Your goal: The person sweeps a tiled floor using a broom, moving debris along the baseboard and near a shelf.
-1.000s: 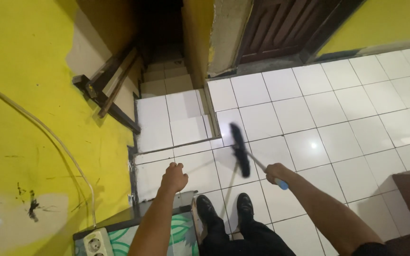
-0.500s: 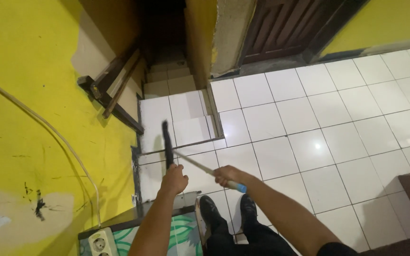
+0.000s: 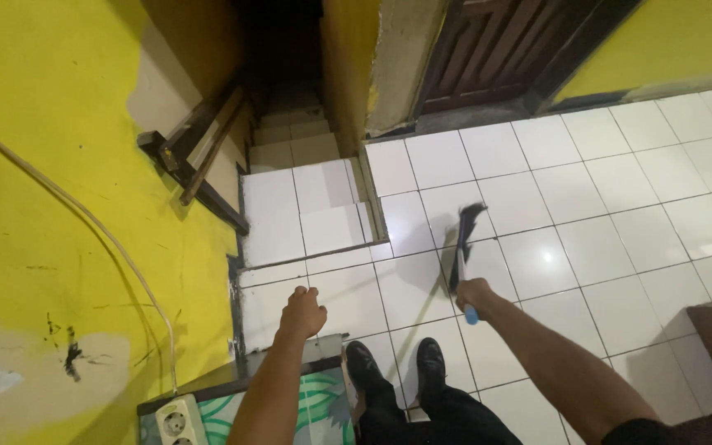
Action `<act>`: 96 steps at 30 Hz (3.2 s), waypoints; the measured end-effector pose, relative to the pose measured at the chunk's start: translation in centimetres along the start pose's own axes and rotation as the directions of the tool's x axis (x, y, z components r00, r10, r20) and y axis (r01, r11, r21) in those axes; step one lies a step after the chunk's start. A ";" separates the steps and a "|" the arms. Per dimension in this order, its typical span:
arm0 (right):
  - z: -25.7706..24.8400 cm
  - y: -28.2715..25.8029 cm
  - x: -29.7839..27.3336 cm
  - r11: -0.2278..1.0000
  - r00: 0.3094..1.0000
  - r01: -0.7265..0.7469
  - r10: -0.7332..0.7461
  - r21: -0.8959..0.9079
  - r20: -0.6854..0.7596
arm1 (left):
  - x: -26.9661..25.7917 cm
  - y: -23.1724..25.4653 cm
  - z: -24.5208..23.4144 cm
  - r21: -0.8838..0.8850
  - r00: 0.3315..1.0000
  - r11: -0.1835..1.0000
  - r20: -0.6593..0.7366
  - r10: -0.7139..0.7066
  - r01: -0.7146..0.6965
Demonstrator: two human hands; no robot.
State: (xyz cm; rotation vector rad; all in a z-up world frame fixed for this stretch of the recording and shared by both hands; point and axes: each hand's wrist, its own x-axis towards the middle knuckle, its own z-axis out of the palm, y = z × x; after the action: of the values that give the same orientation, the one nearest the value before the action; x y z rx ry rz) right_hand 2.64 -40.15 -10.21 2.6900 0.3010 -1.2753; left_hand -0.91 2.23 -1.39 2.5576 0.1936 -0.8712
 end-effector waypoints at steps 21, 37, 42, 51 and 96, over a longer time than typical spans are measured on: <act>-1.3 -26.0 4.8 -0.244 0.816 -0.467 -0.488 0.850 0.309 | -1.8 -7.0 0.1 -0.041 0.977 0.999 -0.210 0.023 -0.033; -0.2 -4.9 0.0 0.997 0.996 0.074 -0.074 -0.010 -0.046 | 0.5 -0.3 1.5 -0.019 0.996 0.998 -0.061 0.066 -0.067; 2.2 -6.8 -2.0 -0.286 0.969 -0.235 -0.144 0.929 0.201 | 0.7 1.8 1.6 0.023 0.995 0.995 -0.023 0.101 -0.100; 5.3 -0.1 -5.1 0.957 0.996 0.079 -0.064 0.279 -0.063 | 0.9 2.6 1.9 0.045 0.994 0.993 -0.022 0.110 -0.109; 16.7 15.9 -10.4 0.713 0.942 0.333 -0.273 0.617 -0.193 | -7.2 19.9 15.3 -0.040 0.999 0.999 -0.047 0.019 -0.021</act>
State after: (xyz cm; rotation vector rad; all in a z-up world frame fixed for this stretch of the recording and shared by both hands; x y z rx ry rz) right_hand -12.40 -60.45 -11.78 3.4022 0.3886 -1.5886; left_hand -9.76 -22.36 -0.83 2.5398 0.1975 -0.7936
